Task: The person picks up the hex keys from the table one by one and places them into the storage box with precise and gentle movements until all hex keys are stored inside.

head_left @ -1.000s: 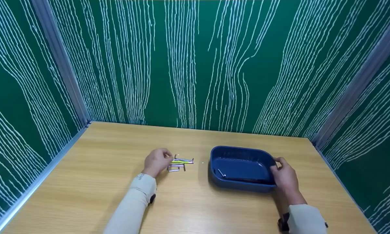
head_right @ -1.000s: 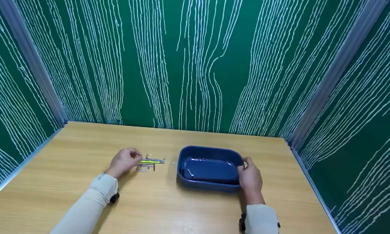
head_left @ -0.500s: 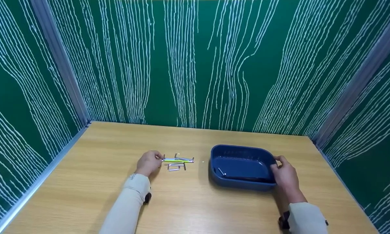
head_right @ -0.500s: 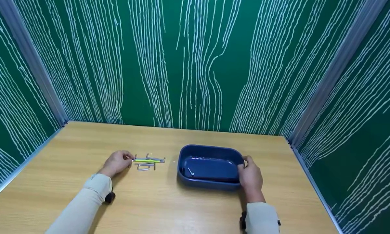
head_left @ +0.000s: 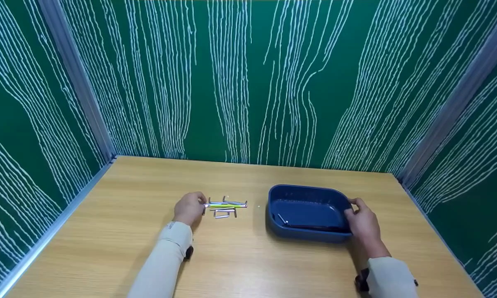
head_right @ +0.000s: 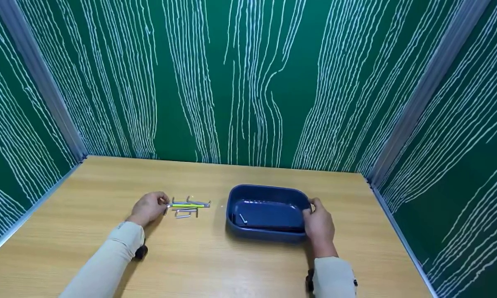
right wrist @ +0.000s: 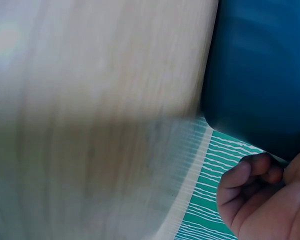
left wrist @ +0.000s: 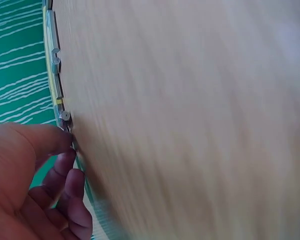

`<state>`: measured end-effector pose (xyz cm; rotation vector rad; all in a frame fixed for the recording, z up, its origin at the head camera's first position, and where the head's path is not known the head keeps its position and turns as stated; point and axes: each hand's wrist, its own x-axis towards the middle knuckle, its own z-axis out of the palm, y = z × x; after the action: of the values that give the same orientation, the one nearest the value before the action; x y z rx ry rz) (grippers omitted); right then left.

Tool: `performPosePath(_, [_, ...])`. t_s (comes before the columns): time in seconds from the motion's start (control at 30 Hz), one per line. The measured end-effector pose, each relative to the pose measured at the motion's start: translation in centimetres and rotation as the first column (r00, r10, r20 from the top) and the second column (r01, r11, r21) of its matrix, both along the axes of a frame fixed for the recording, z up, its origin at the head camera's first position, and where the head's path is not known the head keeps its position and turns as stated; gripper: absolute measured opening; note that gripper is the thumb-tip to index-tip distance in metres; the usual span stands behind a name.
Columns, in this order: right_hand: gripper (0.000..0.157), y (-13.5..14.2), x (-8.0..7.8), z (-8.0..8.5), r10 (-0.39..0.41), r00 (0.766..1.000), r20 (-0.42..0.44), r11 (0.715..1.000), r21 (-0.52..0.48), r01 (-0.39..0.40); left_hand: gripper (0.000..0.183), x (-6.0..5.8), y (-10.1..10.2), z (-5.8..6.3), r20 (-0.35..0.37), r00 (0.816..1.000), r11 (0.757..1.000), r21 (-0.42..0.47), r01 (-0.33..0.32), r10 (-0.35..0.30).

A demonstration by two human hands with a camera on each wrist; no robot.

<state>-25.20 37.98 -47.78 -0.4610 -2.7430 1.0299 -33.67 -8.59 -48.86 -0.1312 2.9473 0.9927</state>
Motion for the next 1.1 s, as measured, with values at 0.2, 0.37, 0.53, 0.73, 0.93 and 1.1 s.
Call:
performPosePath(0.2, [0.039,-0.14,0.14,-0.20,-0.016,1.000,-0.012,1.000,-0.003,0.016,0.009,0.25,0.05,-0.03,0.001,1.000,1.000,0.007,0.004,-0.004])
performPosePath(0.37, [0.041,-0.19,0.10,-0.22,-0.019,1.000,0.010,0.999,-0.037,0.020,0.007,0.20,0.11,-0.11,-0.020,1.000,1.000,-0.022,0.015,-0.015])
performPosePath(0.53, [0.041,-0.16,0.07,-0.13,-0.016,1.000,0.013,0.999,-0.041,0.016,0.007,0.14,0.08,-0.30,-0.036,0.999,0.999,-0.039,0.011,-0.013])
performPosePath(0.73, [0.040,-0.06,0.06,0.12,-0.011,1.000,0.003,0.999,-0.035,0.011,0.009,0.13,0.06,-0.40,-0.046,0.998,0.997,-0.066,0.050,-0.053])
performPosePath(0.93, [0.040,0.06,-0.04,0.01,-0.008,1.000,-0.006,1.000,-0.013,0.007,0.008,-0.01,0.23,-0.48,-0.034,0.994,0.981,-0.170,0.096,-0.104])
performPosePath(1.1, [0.041,0.13,-0.11,-0.07,-0.002,1.000,0.003,1.000,-0.001,0.002,0.006,0.15,0.24,-0.47,-0.049,0.994,0.971,-0.222,0.088,-0.101])
